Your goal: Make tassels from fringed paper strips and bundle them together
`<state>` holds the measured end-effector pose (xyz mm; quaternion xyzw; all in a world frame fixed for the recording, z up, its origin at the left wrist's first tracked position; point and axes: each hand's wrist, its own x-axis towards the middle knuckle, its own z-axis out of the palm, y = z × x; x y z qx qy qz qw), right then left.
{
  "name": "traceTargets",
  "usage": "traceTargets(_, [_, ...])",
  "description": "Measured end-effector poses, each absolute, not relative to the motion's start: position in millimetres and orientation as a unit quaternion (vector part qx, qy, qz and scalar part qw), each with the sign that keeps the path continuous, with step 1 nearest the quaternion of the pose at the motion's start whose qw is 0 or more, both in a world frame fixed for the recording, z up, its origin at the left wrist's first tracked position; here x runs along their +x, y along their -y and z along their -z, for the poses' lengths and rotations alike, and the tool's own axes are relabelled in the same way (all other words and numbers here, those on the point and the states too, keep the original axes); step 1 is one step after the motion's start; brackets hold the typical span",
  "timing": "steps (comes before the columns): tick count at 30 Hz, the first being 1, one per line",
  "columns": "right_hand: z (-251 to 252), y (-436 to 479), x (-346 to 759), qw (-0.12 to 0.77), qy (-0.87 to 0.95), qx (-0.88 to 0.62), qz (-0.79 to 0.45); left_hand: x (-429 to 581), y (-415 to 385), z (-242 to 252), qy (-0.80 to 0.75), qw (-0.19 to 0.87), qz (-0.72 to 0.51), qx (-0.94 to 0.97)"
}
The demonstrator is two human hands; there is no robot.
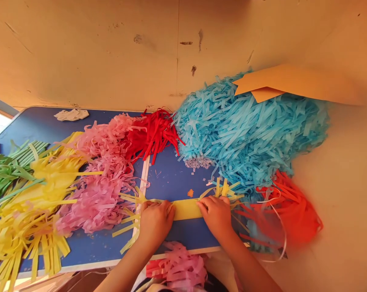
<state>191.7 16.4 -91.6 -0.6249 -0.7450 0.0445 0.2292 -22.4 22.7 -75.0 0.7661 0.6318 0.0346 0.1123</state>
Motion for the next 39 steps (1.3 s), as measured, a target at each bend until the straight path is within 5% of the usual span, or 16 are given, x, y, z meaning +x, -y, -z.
traceTargets(14, [96,-19,188,0.23,0.722,-0.652,-0.023,-26,-23,72,-0.628,0.094,-0.067,0.769])
traceTargets(19, [84,-15,185,0.235,0.697,-0.674,0.07,-33,-28,65,-0.424,0.049,-0.097,0.899])
traceTargets(26, [77,-4,187,0.194,0.879,-0.419,-0.119,-37,-24,56,-0.353,0.105,-0.027,0.929])
traceTargets(39, [74,-21,196,0.177,0.849,-0.472,-0.16,-43,-32,59,-0.472,0.147,-0.125,0.861])
